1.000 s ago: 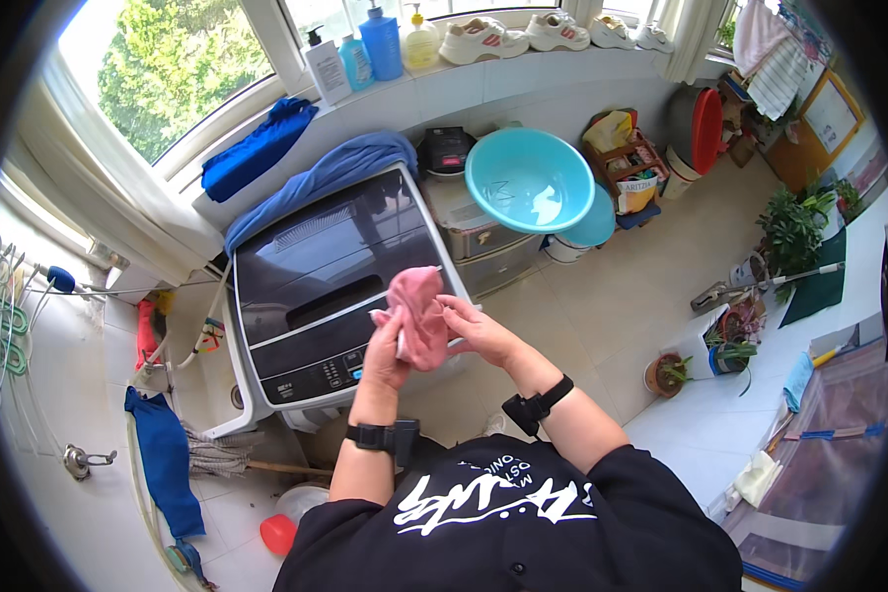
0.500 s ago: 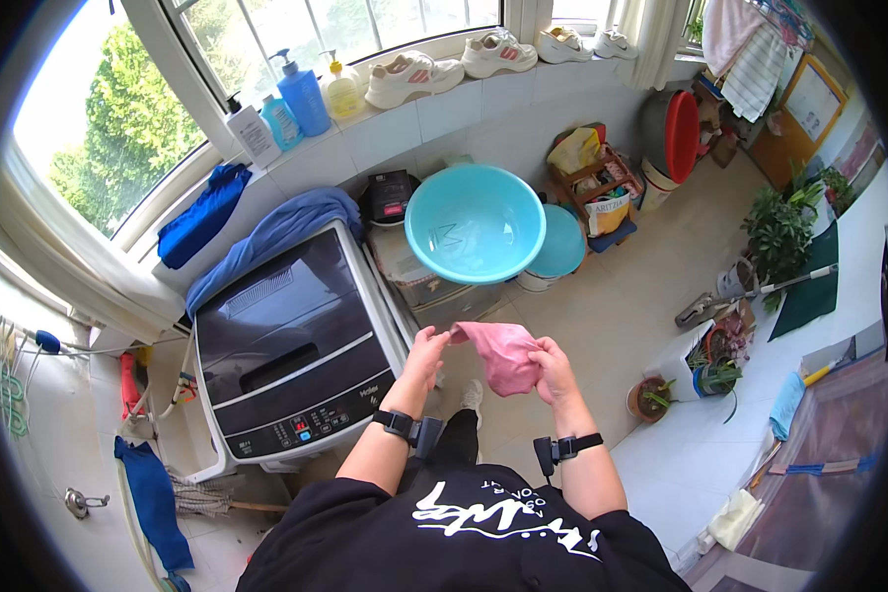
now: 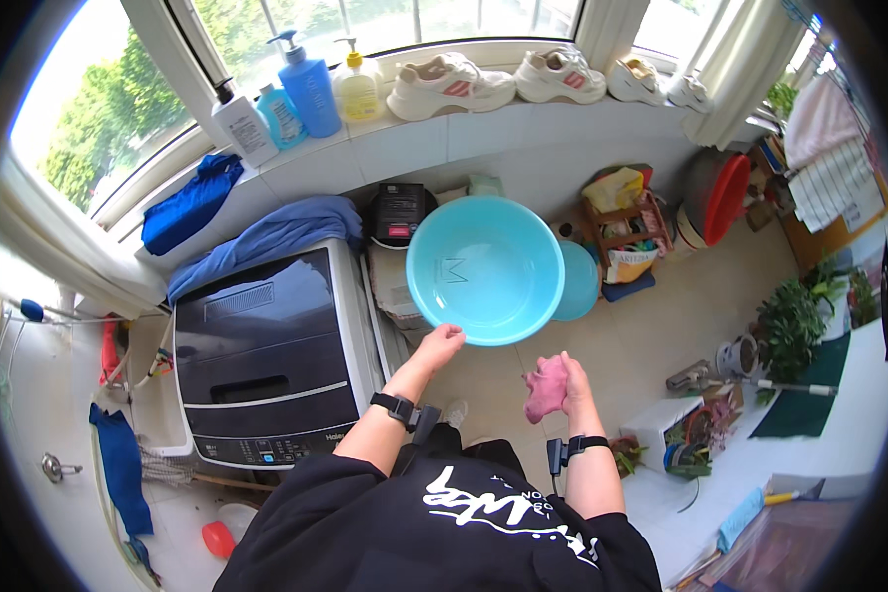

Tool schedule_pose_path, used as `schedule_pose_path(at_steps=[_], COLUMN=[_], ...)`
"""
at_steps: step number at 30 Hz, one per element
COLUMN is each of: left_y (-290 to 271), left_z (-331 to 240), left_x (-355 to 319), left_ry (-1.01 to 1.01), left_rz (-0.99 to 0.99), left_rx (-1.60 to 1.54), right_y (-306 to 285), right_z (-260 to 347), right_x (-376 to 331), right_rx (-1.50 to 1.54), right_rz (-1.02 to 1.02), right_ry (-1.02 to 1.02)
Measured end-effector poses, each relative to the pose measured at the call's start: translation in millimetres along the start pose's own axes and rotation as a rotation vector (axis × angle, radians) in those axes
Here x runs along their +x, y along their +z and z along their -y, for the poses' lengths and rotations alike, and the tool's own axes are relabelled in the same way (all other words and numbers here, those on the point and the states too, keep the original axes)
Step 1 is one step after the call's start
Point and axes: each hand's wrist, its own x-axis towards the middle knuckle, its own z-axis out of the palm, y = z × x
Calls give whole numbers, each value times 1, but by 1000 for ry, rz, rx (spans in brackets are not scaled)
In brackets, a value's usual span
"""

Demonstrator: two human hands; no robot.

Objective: Clean the top surface of a washing machine and water nearby plants.

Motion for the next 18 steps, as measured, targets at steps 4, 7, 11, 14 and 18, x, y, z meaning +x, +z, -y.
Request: schedule_pose_path(at_steps=[4, 7, 11, 14, 18], left_y=[-16, -52, -47, -6, 55], left_z=[-21, 20, 60, 110, 208], left_x=[-18, -60, -167, -224, -272], left_ry=[70, 91, 126, 117, -13], left_rz=[-43, -255, -651, -926, -1364], left_rx=[52, 95, 86, 108, 272], right_y=[-27, 14, 24, 0, -28], right_z=[-1, -5, -11, -17, -25], right_x=[83, 99, 98, 121, 124], right_rx=[-194, -132, -176, -181, -209], right_rz=[183, 227, 161, 215, 205], right_ry=[160, 289, 358, 384, 448])
